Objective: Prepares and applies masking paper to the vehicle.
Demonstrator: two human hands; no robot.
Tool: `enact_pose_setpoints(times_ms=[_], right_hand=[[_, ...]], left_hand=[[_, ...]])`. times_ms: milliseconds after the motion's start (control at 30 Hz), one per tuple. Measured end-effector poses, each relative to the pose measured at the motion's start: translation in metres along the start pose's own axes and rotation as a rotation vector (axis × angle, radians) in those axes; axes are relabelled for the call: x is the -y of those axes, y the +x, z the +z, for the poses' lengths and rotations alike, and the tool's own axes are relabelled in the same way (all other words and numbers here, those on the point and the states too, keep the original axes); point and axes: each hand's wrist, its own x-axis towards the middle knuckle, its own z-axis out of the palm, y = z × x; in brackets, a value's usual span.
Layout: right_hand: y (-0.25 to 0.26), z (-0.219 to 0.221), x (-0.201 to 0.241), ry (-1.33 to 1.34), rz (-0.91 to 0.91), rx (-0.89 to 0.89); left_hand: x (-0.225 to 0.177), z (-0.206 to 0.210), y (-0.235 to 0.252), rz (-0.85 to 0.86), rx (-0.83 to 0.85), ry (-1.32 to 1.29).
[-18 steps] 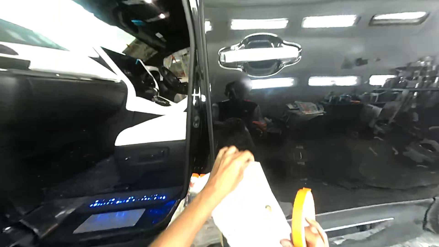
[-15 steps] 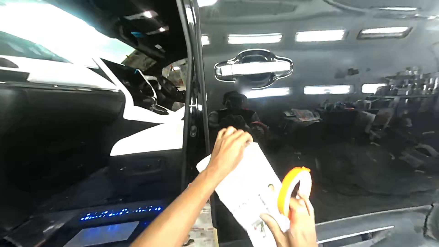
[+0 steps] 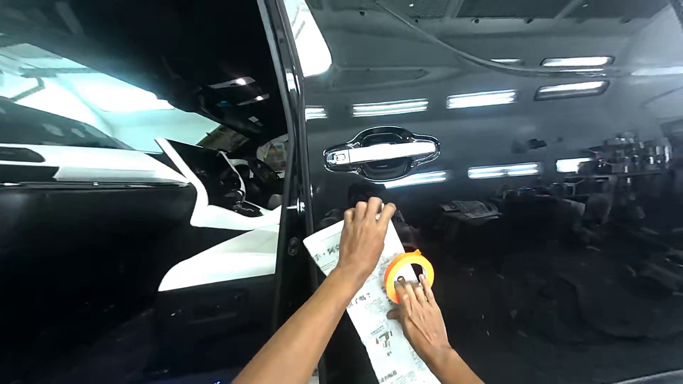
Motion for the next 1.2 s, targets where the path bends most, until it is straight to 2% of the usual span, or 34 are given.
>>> enact_pose_setpoints(times_ms=[67,133,200,267,367,500,600,733,833,933,1033,1200], right_hand=[[-0.002,-0.001,0.001,-0.009,-0.007,-0.03],[-0.004,-0.001,0.002,-0.012,-0.004,-0.056],[-0.007,0.001,0.002,-0.005,0.004,-0.075],[-0.009,0.003,0.001,-0.01,-0.018,-0.088],[-0.008,0.001,0.001,-0.01,-0.054,-0.099],[-0.006,0.0,0.001,0.017,-0.103,-0.107],[-0.006,0.001,-0.001,0.041,-0.124,-0.097],[-0.005,0.0,-0.002,0.071,-0.144,-0.081],[-0.004,0.001,-0.004,0.06,-0.128,-0.084],[-0.005,0.003,-0.007,0.037,-0.104,-0.094],[-0.009,0.005,-0.007,0.009,-0.077,-0.1],[-0.008,0.003,-0.007,-0.012,-0.015,-0.119]], left_hand=[[-0.004,0.001,-0.005,0.003,0.062,-0.3],[-0.001,-0.004,-0.005,-0.114,0.34,-0.69],[0.005,-0.01,-0.001,-0.18,0.62,-0.883],[0.01,-0.014,0.008,-0.131,0.828,-0.873],[0.008,-0.018,0.022,-0.025,1.017,-0.765],[0.008,-0.011,0.03,0.115,1.133,-0.68],[0.009,-0.013,0.035,0.137,1.147,-0.685],[0.01,-0.011,0.031,0.115,1.062,-0.678],[0.013,-0.004,0.015,0.147,0.885,-0.676],[0.016,0.013,-0.014,0.11,0.538,-0.598],[0.015,0.027,-0.034,-0.028,0.179,-0.504],[0.014,0.04,-0.031,-0.221,-0.205,-0.35]])
